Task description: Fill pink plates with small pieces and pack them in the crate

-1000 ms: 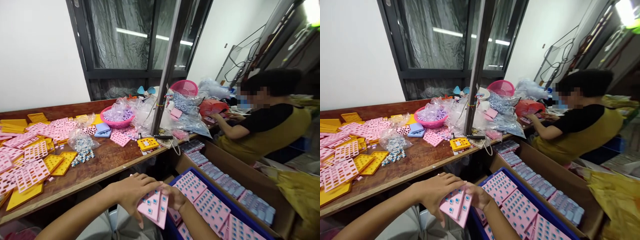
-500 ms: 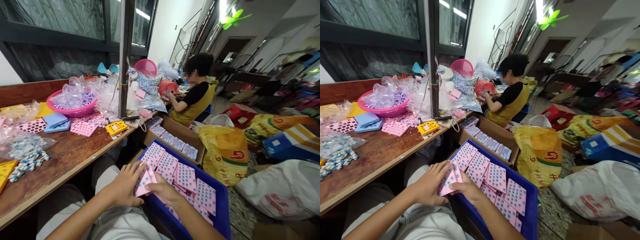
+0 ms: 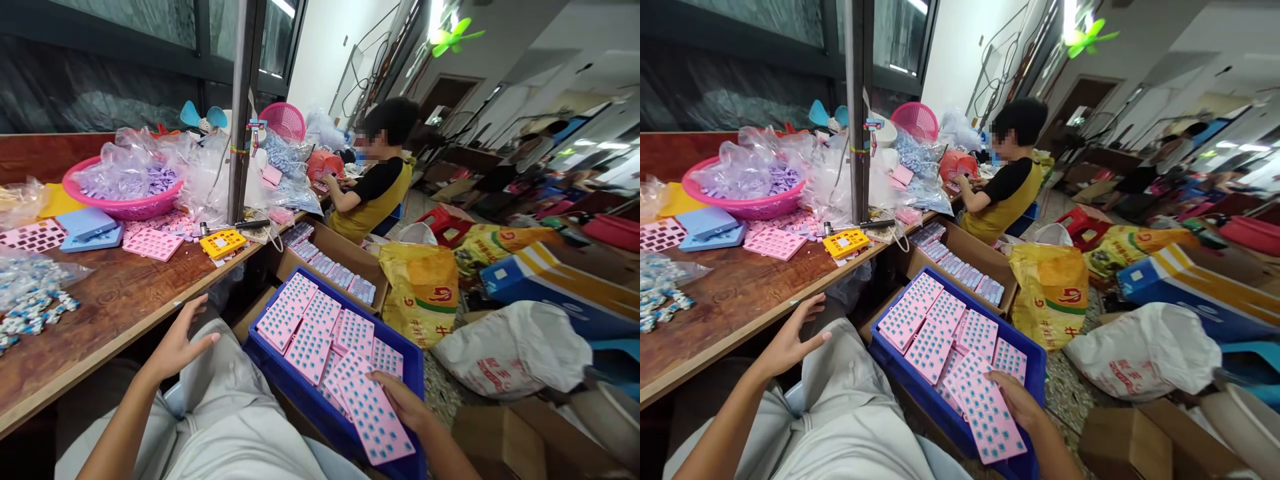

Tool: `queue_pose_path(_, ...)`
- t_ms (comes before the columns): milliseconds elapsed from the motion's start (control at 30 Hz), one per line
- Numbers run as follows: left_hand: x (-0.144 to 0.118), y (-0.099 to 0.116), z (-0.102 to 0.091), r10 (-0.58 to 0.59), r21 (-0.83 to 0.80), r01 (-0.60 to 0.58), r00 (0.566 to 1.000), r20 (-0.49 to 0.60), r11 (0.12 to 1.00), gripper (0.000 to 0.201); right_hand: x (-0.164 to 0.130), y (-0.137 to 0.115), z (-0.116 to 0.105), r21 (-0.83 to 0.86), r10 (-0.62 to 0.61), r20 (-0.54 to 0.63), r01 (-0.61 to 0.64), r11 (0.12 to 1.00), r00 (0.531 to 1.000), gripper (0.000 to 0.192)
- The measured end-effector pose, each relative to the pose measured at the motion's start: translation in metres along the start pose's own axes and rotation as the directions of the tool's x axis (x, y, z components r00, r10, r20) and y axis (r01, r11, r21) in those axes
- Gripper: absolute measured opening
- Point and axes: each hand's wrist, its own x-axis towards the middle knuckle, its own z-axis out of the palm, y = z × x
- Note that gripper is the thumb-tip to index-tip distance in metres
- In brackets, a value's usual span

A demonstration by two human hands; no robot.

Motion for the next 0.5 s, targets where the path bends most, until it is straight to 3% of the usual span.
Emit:
queue_pose_path(167, -0.008, -0.009, 0.011, -0.039, -0.022, 0.040, 0.998, 0.046, 0.999, 0.074, 0.004, 0.015, 0.015, -0.001, -0.017, 0.001, 0.017, 1.000, 1.000, 0.030)
queue_pose_path(300, -0.008, -0.013, 0.016, -0.038, -0.024, 0.039, 0.998, 0.057, 0.999, 0.074, 0.016, 0.026, 0.018, 0.044, -0.050, -0.090, 0.054, 0.998, 0.995, 0.039)
queue_pose_path(367, -0.007, -0.014, 0.017, -0.030, -0.021, 0.031, 0.998, 0.056, 0.999, 0.073, 0.023, 0.032, 0.023, 0.039, -0.091, -0.188, 0.100, 0.994, 0.978, 0.045)
queue_pose_path(400, -0.007, -0.014, 0.017, -0.029, -0.019, 0.031, 0.998, 0.060, 0.999, 0.072, 0.026, 0.036, 0.027, 0.004, -0.120, -0.274, 0.126, 0.992, 0.954, 0.048)
queue_pose_path(500, -0.007, -0.016, 0.017, -0.047, -0.021, 0.048, 0.997, 0.067, 0.999, 0.071, 0.028, 0.045, 0.042, -0.190, -0.287, -0.498, 0.220, 0.957, 0.818, 0.061)
